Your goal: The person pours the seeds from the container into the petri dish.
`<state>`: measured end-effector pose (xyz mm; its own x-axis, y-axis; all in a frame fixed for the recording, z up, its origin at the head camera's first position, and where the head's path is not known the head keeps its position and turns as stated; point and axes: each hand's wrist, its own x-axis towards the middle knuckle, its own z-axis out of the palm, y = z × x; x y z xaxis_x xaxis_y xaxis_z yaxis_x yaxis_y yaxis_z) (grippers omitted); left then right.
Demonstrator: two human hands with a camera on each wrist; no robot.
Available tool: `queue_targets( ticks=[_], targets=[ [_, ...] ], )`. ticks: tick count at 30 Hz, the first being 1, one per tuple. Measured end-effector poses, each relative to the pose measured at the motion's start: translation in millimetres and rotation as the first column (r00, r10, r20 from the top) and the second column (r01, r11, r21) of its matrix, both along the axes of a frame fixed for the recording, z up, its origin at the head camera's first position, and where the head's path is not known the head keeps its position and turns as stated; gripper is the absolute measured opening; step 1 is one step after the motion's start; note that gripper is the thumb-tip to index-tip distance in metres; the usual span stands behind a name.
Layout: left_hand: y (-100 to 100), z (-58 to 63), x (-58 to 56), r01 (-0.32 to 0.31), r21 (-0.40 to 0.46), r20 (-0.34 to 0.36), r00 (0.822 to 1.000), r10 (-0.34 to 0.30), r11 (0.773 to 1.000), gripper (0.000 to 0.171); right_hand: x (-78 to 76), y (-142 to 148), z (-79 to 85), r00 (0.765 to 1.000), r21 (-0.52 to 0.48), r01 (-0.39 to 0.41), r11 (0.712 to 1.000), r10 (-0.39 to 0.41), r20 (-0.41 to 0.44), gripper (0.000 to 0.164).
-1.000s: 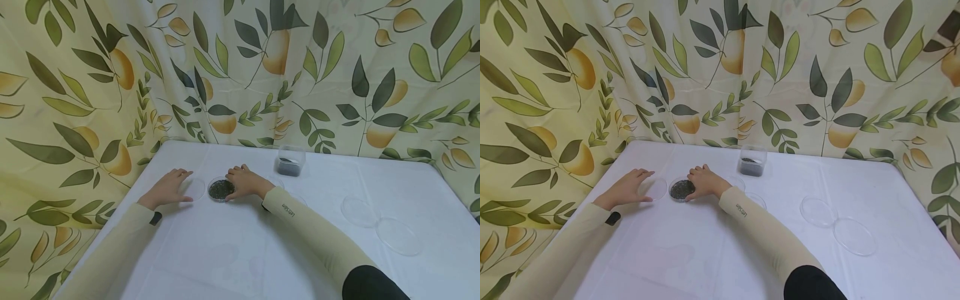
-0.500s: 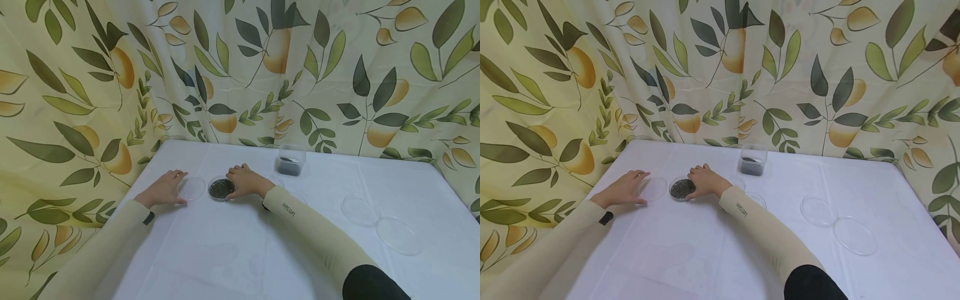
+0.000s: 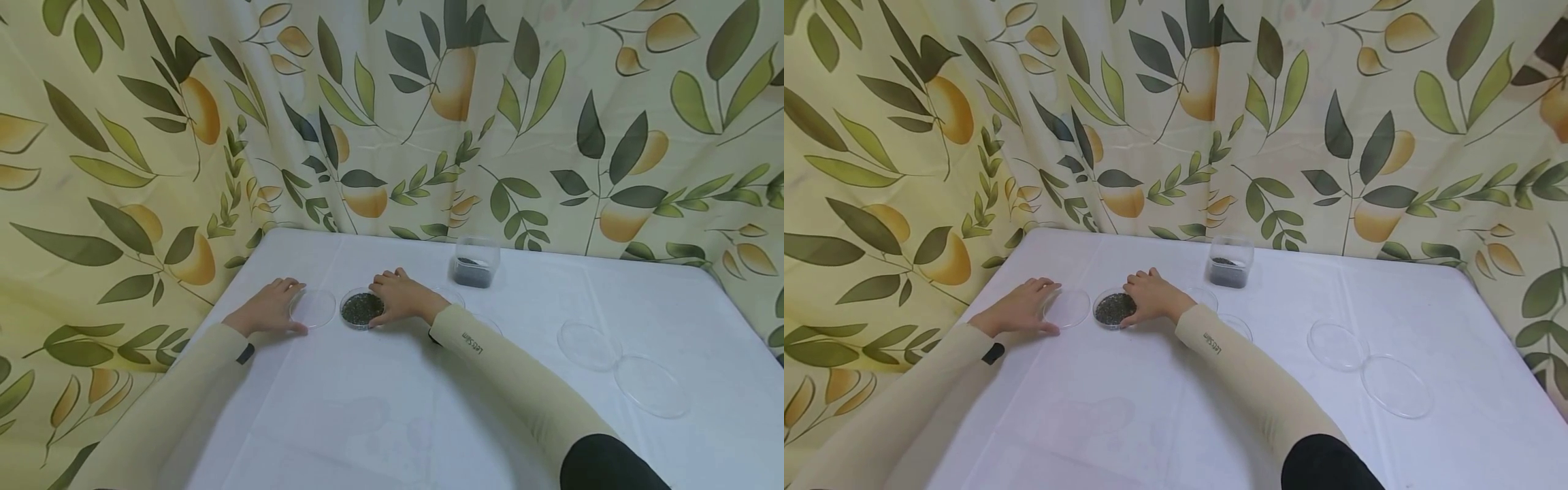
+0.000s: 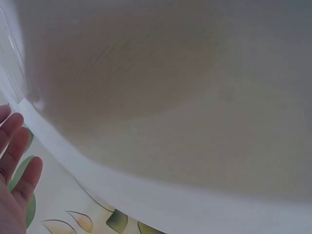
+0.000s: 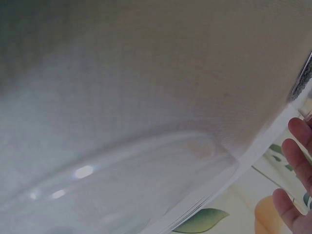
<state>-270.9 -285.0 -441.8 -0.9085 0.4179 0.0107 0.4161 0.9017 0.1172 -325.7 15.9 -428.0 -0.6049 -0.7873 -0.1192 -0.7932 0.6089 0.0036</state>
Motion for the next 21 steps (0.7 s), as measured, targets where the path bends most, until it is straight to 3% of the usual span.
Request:
queue_targets(
  ticks=[21],
  targets=[
    [1.9, -2.4, -2.8, -0.023, -0.034, 0.037, 0.999, 0.024, 0.999, 0.093, 1.1, 1.8, -1.5, 1.000, -0.043, -0.010, 0.999, 0.010, -0.009, 0.082]
  ],
)
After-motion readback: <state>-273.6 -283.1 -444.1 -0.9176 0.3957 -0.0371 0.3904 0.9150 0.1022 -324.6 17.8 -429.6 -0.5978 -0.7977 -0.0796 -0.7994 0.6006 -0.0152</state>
